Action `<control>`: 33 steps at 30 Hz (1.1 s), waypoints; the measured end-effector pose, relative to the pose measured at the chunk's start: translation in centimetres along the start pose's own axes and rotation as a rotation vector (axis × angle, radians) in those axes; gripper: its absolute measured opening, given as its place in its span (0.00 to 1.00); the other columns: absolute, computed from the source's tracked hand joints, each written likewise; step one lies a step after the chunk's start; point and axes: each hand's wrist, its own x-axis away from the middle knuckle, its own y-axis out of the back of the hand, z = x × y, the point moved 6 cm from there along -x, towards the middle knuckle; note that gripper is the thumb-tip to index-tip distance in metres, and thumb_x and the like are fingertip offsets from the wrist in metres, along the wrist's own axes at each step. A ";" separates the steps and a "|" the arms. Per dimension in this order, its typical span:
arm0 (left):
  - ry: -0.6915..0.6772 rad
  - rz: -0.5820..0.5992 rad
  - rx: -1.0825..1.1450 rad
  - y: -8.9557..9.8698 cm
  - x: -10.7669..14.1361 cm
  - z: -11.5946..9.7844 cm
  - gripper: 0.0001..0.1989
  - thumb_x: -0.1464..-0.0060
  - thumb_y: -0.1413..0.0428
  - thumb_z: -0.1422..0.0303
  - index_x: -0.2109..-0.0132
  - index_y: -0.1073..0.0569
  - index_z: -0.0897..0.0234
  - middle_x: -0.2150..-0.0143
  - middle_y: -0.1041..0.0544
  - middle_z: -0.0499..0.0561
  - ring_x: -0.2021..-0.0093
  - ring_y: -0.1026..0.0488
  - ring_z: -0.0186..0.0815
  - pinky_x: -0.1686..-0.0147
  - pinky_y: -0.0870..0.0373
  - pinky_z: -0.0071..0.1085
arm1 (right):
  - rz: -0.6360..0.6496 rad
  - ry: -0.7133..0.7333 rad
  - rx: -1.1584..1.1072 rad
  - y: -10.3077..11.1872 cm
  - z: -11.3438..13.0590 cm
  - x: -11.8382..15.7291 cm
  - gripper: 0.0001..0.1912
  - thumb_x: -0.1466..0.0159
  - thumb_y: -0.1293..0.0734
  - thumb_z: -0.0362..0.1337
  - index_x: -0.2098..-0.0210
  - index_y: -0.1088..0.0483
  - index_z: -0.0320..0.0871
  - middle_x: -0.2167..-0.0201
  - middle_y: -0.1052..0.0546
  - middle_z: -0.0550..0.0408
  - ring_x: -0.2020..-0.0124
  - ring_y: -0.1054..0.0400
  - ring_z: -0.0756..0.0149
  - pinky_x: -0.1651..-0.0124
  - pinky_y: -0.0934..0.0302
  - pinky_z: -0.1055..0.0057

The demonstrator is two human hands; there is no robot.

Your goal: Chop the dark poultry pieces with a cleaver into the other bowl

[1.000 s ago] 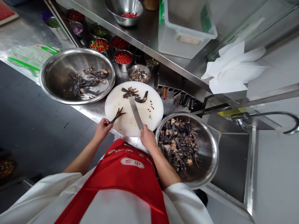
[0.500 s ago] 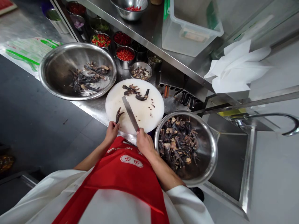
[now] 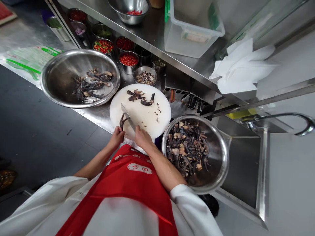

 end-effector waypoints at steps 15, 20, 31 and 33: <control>0.101 0.160 -0.047 6.3 1.4 -2.0 0.15 0.60 0.39 0.67 0.63 0.31 0.65 0.76 0.30 0.45 0.79 0.32 0.30 0.79 0.33 0.28 | -0.192 -0.245 -0.195 -0.3 -7.9 3.2 0.11 0.31 0.46 0.36 0.52 0.39 0.41 0.63 0.23 0.47 0.63 0.29 0.60 0.66 0.48 0.71; 0.145 0.506 -0.119 3.4 -1.2 -4.3 0.13 0.60 0.36 0.63 0.68 0.28 0.65 0.80 0.31 0.47 0.82 0.34 0.31 0.83 0.38 0.28 | -0.287 -0.139 -0.174 1.5 -5.9 3.7 0.13 0.30 0.48 0.40 0.50 0.40 0.41 0.63 0.23 0.46 0.62 0.30 0.57 0.65 0.49 0.70; -0.305 0.193 -0.571 -1.7 -8.9 -6.3 0.17 0.58 0.36 0.64 0.65 0.36 0.62 0.70 0.34 0.47 0.68 0.37 0.34 0.68 0.39 0.30 | -0.147 -0.098 -0.117 1.8 -2.6 -0.7 0.16 0.30 0.50 0.35 0.45 0.44 0.38 0.57 0.23 0.41 0.57 0.29 0.53 0.59 0.44 0.66; -0.328 0.142 -0.554 -1.6 -8.5 -6.1 0.17 0.56 0.37 0.64 0.62 0.35 0.63 0.66 0.34 0.49 0.65 0.36 0.35 0.64 0.37 0.32 | -0.130 -0.097 -0.108 2.2 -2.7 -1.2 0.16 0.30 0.50 0.35 0.45 0.44 0.38 0.57 0.23 0.41 0.57 0.29 0.53 0.59 0.44 0.66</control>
